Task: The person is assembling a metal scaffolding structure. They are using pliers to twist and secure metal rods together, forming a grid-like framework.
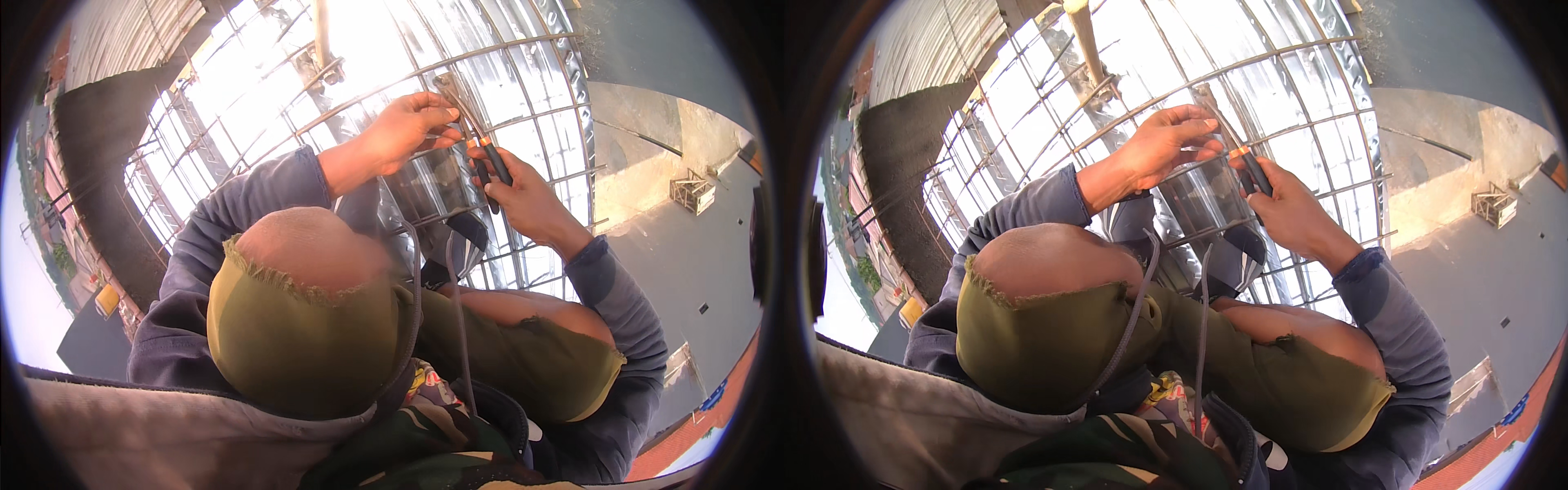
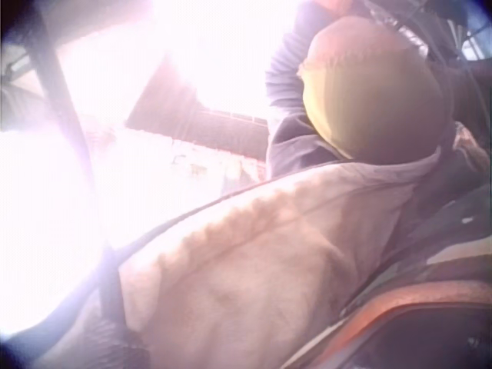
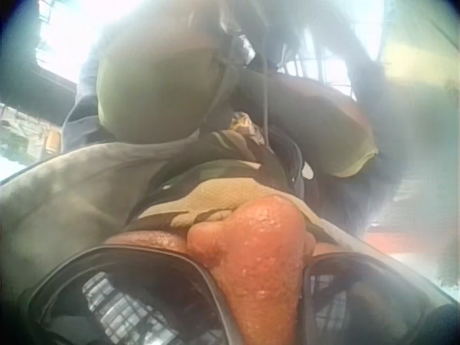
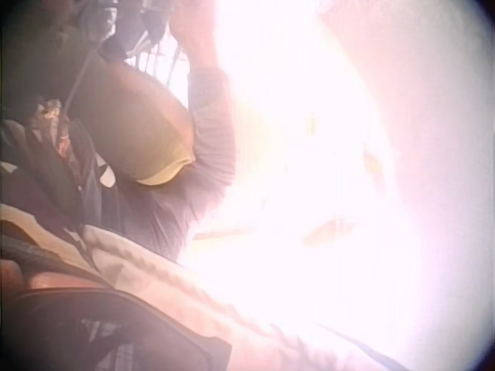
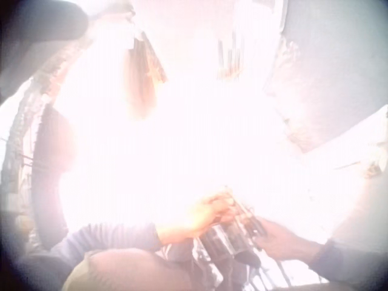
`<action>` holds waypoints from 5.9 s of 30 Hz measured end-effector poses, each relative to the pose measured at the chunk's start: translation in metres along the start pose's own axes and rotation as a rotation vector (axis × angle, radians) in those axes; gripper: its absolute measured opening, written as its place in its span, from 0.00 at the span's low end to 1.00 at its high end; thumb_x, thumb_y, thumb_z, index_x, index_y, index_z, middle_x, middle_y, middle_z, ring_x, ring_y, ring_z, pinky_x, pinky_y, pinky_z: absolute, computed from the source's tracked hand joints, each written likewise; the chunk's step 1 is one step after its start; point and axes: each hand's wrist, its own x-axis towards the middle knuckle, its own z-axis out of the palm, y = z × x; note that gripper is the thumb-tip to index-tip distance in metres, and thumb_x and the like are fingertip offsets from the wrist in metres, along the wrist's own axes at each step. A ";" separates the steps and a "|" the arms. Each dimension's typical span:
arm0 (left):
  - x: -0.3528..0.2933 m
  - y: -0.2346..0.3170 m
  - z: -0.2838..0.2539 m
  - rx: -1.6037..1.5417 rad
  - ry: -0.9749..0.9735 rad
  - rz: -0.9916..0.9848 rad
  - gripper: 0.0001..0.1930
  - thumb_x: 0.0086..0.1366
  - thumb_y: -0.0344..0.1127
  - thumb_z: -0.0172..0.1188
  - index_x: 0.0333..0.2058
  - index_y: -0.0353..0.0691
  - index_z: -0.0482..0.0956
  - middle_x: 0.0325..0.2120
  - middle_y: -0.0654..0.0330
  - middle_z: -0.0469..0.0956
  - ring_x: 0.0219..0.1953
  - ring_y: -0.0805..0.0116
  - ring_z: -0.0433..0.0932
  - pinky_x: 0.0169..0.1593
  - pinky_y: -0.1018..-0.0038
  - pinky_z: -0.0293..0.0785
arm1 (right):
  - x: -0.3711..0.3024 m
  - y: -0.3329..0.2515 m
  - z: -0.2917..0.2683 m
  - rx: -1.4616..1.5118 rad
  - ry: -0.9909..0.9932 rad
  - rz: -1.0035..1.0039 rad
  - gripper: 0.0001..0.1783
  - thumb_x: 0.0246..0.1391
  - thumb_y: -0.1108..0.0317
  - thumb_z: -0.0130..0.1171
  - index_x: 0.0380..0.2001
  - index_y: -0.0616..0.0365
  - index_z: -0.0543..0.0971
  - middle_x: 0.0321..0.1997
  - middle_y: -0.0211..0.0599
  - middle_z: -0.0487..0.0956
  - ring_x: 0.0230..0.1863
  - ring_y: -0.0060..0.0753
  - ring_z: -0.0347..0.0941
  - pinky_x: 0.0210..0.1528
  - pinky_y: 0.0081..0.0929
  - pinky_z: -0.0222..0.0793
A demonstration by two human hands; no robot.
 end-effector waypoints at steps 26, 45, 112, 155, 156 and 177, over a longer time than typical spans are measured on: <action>-0.061 -0.036 -0.035 -0.227 0.000 0.045 0.27 0.84 0.50 0.48 0.70 0.38 0.68 0.63 0.50 0.76 0.61 0.55 0.80 0.62 0.57 0.80 | 0.072 0.072 0.030 0.830 -0.683 -0.030 0.16 0.64 0.78 0.51 0.54 0.58 0.73 0.75 0.59 0.69 0.68 0.59 0.75 0.62 0.62 0.79; -0.067 -0.049 -0.059 0.029 0.069 0.098 0.12 0.79 0.39 0.58 0.50 0.36 0.76 0.38 0.55 0.84 0.39 0.63 0.89 0.43 0.69 0.85 | 0.101 0.015 0.003 0.676 -0.420 -0.455 0.12 0.56 0.77 0.61 0.39 0.50 0.71 0.71 0.47 0.68 0.72 0.58 0.59 0.77 0.68 0.55; -0.504 -0.344 -0.171 0.529 1.670 -0.612 0.17 0.75 0.47 0.64 0.52 0.44 0.89 0.44 0.50 0.89 0.47 0.53 0.86 0.55 0.61 0.79 | 0.099 0.079 -0.066 -1.182 0.762 -0.643 0.21 0.66 0.50 0.66 0.54 0.51 0.84 0.56 0.46 0.80 0.59 0.52 0.74 0.60 0.51 0.68; -0.281 0.219 -0.113 0.888 0.269 0.002 0.36 0.79 0.59 0.54 0.69 0.32 0.69 0.60 0.50 0.78 0.67 0.56 0.73 0.69 0.62 0.68 | -0.152 -0.081 -0.083 -0.135 0.151 -0.642 0.06 0.58 0.74 0.62 0.39 0.61 0.82 0.48 0.46 0.85 0.53 0.39 0.82 0.58 0.37 0.74; -0.266 0.262 -0.054 1.059 0.066 -0.041 0.39 0.76 0.63 0.56 0.69 0.34 0.70 0.61 0.48 0.77 0.67 0.54 0.72 0.69 0.59 0.68 | -0.185 -0.097 -0.075 -0.138 0.083 -0.674 0.09 0.55 0.72 0.62 0.39 0.61 0.83 0.47 0.48 0.85 0.52 0.44 0.83 0.56 0.40 0.75; -0.348 0.219 0.208 1.957 -0.814 0.230 0.23 0.78 0.48 0.57 0.58 0.34 0.82 0.58 0.42 0.81 0.64 0.45 0.77 0.68 0.55 0.70 | -0.430 -0.041 0.195 0.048 1.026 0.312 0.22 0.63 0.47 0.56 0.46 0.49 0.87 0.48 0.41 0.87 0.56 0.47 0.81 0.63 0.60 0.66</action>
